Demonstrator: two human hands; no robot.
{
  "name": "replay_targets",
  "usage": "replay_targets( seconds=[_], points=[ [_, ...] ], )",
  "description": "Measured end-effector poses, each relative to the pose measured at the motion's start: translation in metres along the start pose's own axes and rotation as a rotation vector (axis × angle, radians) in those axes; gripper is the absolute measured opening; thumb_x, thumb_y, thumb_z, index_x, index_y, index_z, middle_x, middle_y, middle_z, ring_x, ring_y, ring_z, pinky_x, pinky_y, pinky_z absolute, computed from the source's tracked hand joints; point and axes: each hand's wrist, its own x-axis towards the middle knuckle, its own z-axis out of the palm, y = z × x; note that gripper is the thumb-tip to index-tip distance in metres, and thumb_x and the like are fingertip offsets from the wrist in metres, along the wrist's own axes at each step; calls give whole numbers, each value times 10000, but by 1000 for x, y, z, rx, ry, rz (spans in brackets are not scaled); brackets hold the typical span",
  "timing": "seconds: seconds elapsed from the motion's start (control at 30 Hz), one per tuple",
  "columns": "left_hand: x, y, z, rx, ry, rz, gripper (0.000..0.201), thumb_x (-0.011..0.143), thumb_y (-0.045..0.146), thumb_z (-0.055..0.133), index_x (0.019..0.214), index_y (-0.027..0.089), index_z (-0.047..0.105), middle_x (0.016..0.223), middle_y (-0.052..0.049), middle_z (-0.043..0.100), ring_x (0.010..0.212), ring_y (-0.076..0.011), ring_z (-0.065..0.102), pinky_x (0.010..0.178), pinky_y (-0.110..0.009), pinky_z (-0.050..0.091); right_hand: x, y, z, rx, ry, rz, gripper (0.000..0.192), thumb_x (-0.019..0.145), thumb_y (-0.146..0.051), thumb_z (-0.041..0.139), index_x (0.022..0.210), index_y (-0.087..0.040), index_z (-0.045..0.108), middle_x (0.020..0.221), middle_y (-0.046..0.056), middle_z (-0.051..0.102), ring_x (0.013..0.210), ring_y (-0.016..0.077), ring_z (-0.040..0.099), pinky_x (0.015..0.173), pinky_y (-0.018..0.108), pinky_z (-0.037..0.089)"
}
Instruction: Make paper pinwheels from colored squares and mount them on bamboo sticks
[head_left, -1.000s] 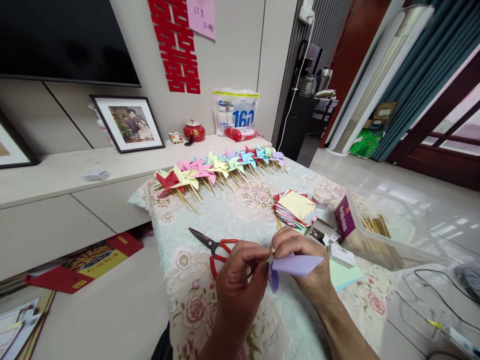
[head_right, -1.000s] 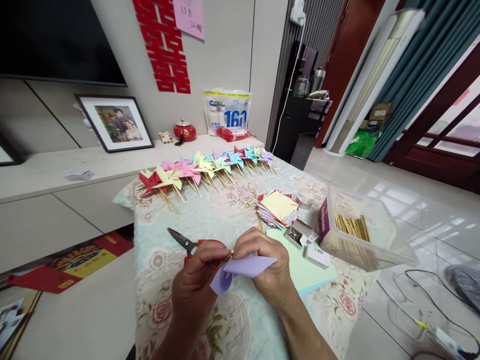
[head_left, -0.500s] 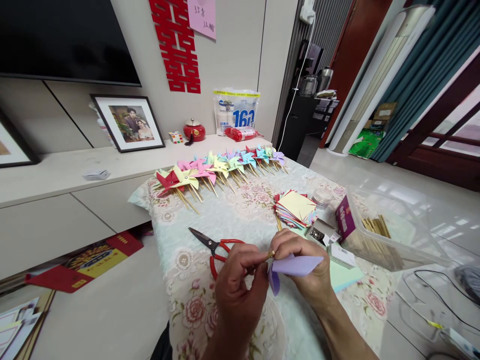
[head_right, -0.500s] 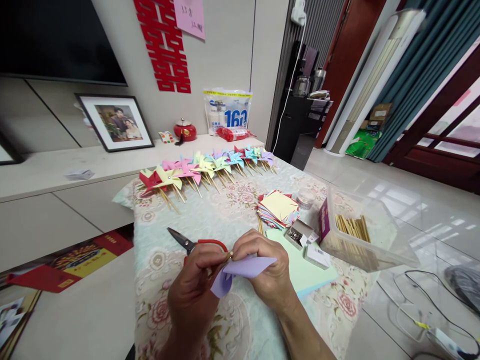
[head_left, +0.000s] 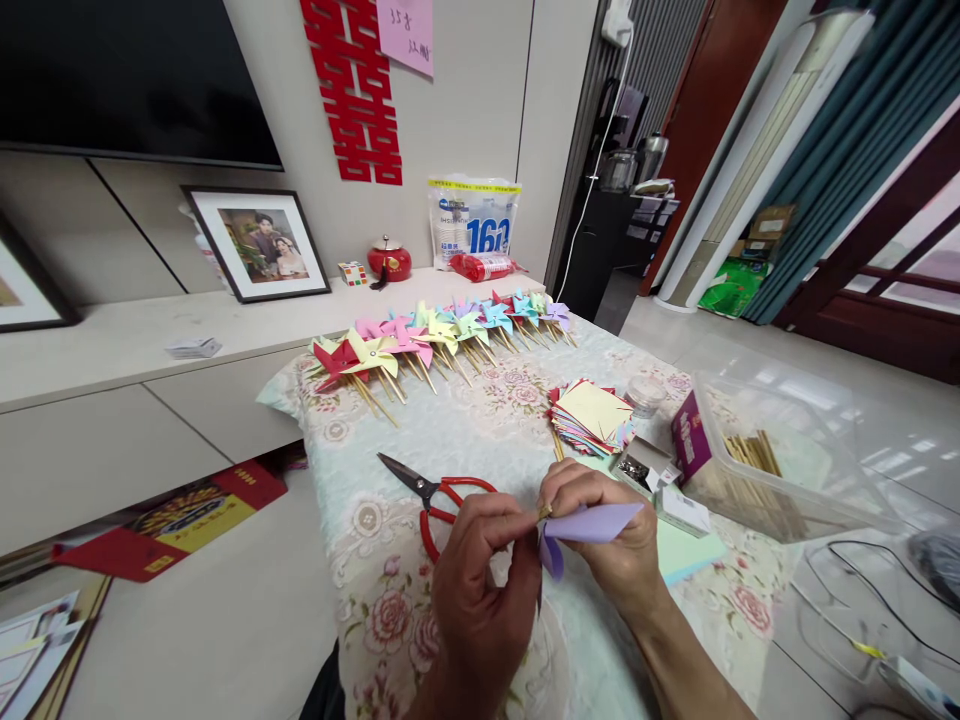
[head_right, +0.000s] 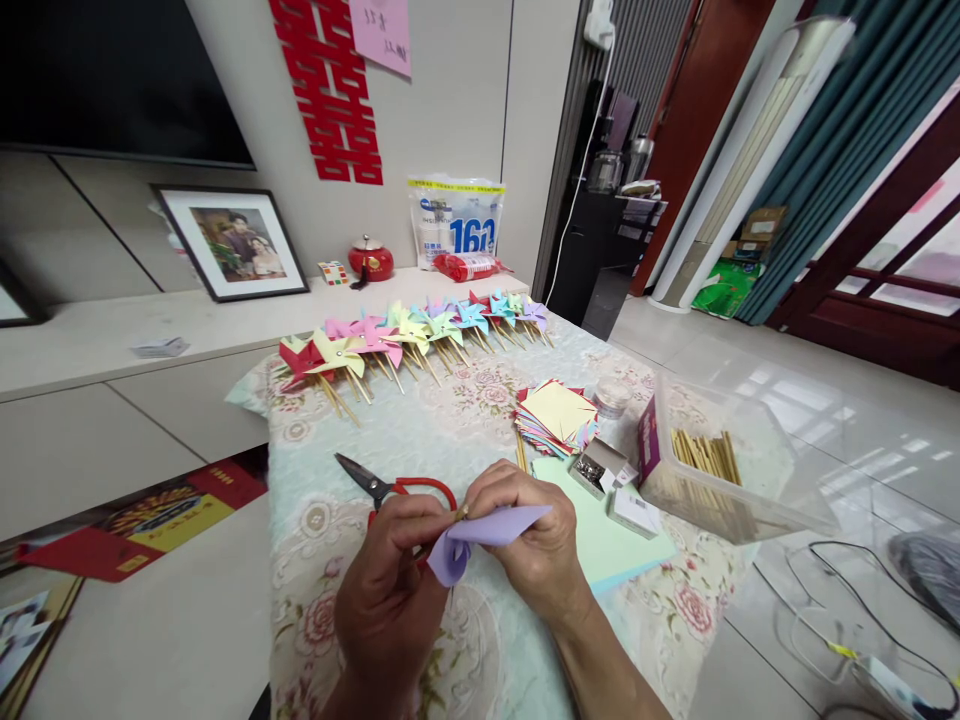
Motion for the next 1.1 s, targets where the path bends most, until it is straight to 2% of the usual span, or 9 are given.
replay_targets(
  seconds=[0.23,0.37,0.63,0.87,1.1],
  points=[
    [-8,-4,-1,20,-13,-11,344,828,-16,614,1093,199,652,972,-50,625,895,-173,611,746,-278,525,-1,2,-1,4,-16,-4,102,890,-311,747,846,-219,737,780,41,693,737,193,630,741,367,483],
    [-7,-4,1,26,-11,-9,324,832,-19,611,1071,196,648,945,-40,613,865,-159,607,715,-255,515,0,1,-3,-2,-36,24,106,890,-320,745,849,-223,740,798,47,693,757,198,628,719,353,484],
    [-3,-7,4,-12,33,-57,319,836,2,640,1072,216,663,924,-27,626,845,-152,616,698,-233,514,0,-1,-7,-108,-59,66,177,873,-379,757,805,-216,737,857,43,664,782,180,623,710,306,484],
    [-4,-8,5,-89,32,-118,319,841,23,638,1076,236,676,935,-27,627,855,-160,620,700,-244,519,-2,4,-6,-123,-59,106,124,867,-333,768,802,-231,741,857,21,633,760,156,621,686,277,485],
    [0,-4,6,-75,48,-89,274,815,18,675,1006,215,681,859,-14,629,783,-145,608,653,-226,497,-2,2,-6,-128,-39,78,86,863,-289,774,814,-228,738,855,25,663,770,157,627,699,274,492]
  ],
)
